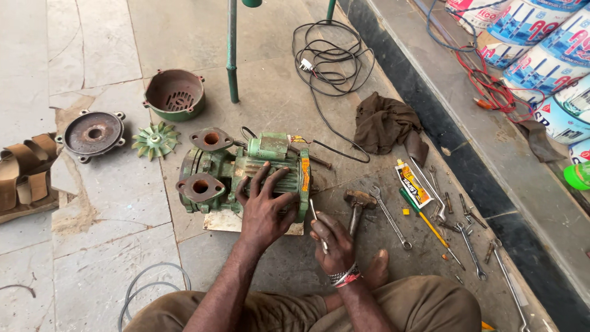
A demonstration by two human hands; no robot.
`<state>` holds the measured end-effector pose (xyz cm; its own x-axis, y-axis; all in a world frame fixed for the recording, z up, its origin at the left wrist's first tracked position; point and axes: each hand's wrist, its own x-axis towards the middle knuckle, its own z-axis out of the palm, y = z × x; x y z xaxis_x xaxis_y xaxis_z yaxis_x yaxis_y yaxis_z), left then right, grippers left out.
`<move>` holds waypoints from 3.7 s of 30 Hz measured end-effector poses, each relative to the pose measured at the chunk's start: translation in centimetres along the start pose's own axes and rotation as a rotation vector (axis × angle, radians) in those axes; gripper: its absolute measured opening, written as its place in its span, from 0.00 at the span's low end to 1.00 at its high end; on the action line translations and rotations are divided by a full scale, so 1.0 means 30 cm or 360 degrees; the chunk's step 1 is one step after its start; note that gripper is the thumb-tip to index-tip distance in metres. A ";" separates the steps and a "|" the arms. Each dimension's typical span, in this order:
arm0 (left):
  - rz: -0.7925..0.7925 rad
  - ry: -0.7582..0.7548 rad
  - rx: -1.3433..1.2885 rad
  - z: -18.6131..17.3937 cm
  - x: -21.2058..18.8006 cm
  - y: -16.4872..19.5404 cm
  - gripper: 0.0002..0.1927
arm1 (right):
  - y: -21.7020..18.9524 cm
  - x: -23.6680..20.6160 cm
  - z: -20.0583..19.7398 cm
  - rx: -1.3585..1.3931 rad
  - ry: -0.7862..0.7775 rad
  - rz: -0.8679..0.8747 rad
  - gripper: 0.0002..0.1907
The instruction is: The person sits on the floor and uses a wrench to tighten bolts on a green electric motor placed on a wooden block. The person rotates the motor to access different sides and continues tightening the bolts.
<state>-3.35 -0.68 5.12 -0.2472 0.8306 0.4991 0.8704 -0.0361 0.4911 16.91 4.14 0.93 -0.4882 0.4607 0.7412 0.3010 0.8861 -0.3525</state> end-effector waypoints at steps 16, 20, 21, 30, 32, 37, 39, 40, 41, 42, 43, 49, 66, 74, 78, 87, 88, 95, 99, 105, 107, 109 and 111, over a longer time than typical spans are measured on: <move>-0.0012 0.0000 0.0008 0.001 0.000 -0.005 0.09 | 0.032 -0.074 0.037 -0.0056 0.0008 -0.0114 0.19; -0.0012 0.0022 -0.0024 0.002 -0.001 -0.009 0.08 | 0.034 -0.073 0.033 -0.0064 0.0000 -0.0131 0.20; -0.0015 0.0017 -0.0028 0.002 -0.001 -0.009 0.08 | 0.034 -0.073 0.031 -0.0060 -0.0010 -0.0132 0.20; -0.0055 -0.0055 -0.0021 0.010 0.000 -0.016 0.08 | 0.062 -0.088 0.053 -0.0188 -0.0144 -0.0098 0.19; -0.0078 -0.0114 -0.0022 0.012 0.001 -0.018 0.08 | 0.064 -0.081 0.061 -0.0154 -0.0160 -0.0040 0.17; -0.0111 -0.0161 -0.0024 0.016 0.002 -0.021 0.07 | 0.070 -0.008 0.062 -0.0083 -0.0205 0.0117 0.06; -0.0111 -0.0168 -0.0026 0.016 0.002 -0.023 0.07 | 0.095 0.050 0.058 0.0074 -0.0220 0.0313 0.03; -0.0101 -0.0152 -0.0020 0.017 0.001 -0.023 0.08 | 0.115 0.083 0.058 0.0154 -0.0230 0.0409 0.05; -0.0089 -0.0139 -0.0013 0.017 0.001 -0.024 0.08 | 0.146 0.123 0.060 0.0324 -0.0396 0.0708 0.06; -0.0076 -0.0106 -0.0008 0.017 0.000 -0.024 0.08 | 0.190 0.173 0.063 0.0494 -0.0561 0.1004 0.09; -0.0066 -0.0079 -0.0007 0.017 0.000 -0.024 0.09 | 0.229 0.211 0.063 0.0661 -0.0730 0.1306 0.12; -0.0043 -0.0046 -0.0033 0.016 -0.001 -0.023 0.09 | 0.303 0.219 0.095 0.0843 -0.0159 0.1659 0.17; -0.0074 -0.0053 -0.0069 0.009 0.004 -0.016 0.10 | 0.019 0.013 0.027 -0.0101 -0.0124 0.0007 0.12; -0.0072 -0.0069 -0.0071 0.003 0.005 -0.016 0.12 | -0.001 0.010 0.041 -0.0194 -0.0159 -0.0085 0.14; -0.0084 -0.0081 -0.0059 0.001 0.007 -0.015 0.12 | -0.013 0.029 0.033 -0.0157 -0.0222 0.0001 0.13; -0.0087 -0.0080 -0.0065 -0.006 0.012 -0.013 0.11 | 0.054 0.164 0.064 0.0135 -0.0326 0.0890 0.09; -0.0072 -0.0055 -0.0069 -0.007 0.012 -0.012 0.11 | 0.077 0.196 0.072 0.0182 -0.0399 0.1176 0.12; -0.0030 -0.0002 -0.0068 -0.012 0.013 -0.007 0.09 | 0.187 0.263 0.044 0.0834 -0.0504 0.1552 0.14; -0.0066 -0.0040 -0.0085 -0.014 0.014 -0.004 0.10 | 0.099 0.130 0.025 0.0635 -0.0009 0.1072 0.12; -0.0069 -0.0042 -0.0095 -0.016 0.015 -0.002 0.10 | -0.007 0.065 0.010 0.0094 -0.0022 0.0306 0.06; -0.0070 -0.0033 -0.0109 -0.016 0.015 -0.002 0.11 | -0.016 0.072 0.016 0.0055 -0.0044 0.0222 0.06; -0.0078 -0.0052 -0.0104 -0.017 0.016 -0.002 0.12 | -0.015 0.074 0.027 0.0010 -0.0055 0.0142 0.07; -0.0080 -0.0048 -0.0100 -0.017 0.018 -0.003 0.12 | -0.011 0.067 0.037 -0.0063 -0.0079 0.0054 0.08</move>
<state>-3.77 -0.53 5.71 -0.2763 0.8487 0.4510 0.8285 -0.0275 0.5593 14.92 4.81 1.90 -0.5170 0.4932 0.6996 0.3496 0.8677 -0.3533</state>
